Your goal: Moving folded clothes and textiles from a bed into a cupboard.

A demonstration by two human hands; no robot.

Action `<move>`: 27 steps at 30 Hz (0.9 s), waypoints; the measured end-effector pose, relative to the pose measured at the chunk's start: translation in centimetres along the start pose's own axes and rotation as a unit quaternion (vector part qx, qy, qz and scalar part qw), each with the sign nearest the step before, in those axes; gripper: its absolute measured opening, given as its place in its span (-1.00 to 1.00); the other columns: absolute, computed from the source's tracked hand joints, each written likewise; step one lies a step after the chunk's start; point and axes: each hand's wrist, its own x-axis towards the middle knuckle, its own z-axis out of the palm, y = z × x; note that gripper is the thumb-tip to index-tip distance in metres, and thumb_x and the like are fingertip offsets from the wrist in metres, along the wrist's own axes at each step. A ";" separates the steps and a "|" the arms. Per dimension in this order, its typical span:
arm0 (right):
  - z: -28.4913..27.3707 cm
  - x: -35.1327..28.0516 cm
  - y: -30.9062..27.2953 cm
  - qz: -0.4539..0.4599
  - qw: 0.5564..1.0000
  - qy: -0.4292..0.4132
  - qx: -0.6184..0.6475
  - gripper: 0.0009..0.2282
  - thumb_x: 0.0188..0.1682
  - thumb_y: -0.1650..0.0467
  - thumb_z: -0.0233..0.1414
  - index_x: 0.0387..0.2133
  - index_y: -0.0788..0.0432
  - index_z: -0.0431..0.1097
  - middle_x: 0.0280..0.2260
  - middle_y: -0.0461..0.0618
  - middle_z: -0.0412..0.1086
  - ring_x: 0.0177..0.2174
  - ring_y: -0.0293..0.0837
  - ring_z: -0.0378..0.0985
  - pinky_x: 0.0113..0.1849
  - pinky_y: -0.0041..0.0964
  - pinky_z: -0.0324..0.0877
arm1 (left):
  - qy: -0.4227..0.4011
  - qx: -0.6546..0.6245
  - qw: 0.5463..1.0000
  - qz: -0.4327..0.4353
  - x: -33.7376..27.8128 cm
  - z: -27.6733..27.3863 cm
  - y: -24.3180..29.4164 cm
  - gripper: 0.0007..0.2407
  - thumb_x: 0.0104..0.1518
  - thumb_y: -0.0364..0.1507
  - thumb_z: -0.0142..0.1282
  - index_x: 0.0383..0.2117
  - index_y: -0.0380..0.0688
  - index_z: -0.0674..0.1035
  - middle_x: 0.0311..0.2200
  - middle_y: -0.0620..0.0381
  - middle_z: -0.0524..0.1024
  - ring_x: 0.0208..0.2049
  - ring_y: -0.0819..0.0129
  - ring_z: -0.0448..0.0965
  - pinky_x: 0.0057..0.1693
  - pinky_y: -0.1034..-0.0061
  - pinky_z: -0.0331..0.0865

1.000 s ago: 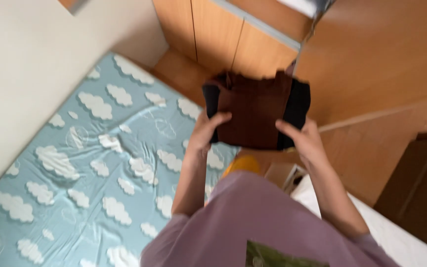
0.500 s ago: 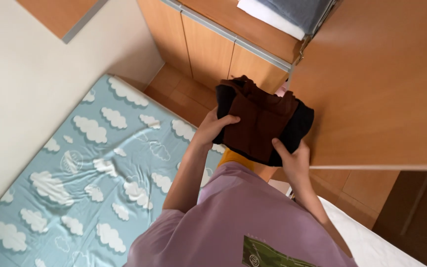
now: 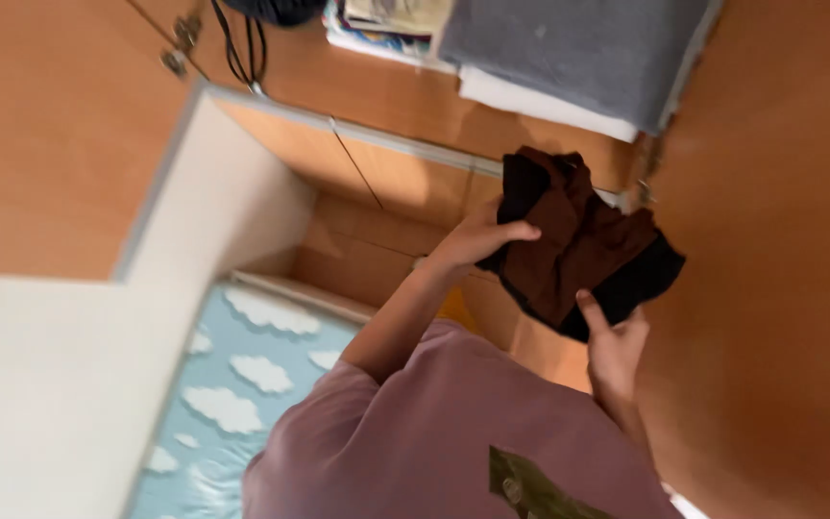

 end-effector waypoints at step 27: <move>37.1 36.3 1.8 -0.211 0.959 -0.139 -0.128 -0.53 0.05 0.54 0.16 0.22 0.42 0.21 0.13 0.27 0.35 0.10 0.02 0.41 0.12 -0.19 0.32 | 0.375 0.261 0.888 0.053 22.0 -36.7 1.3 -0.13 -0.04 -0.21 0.41 0.36 -0.29 0.11 0.37 -0.28 0.04 0.32 -0.24 0.12 0.33 0.04 0.13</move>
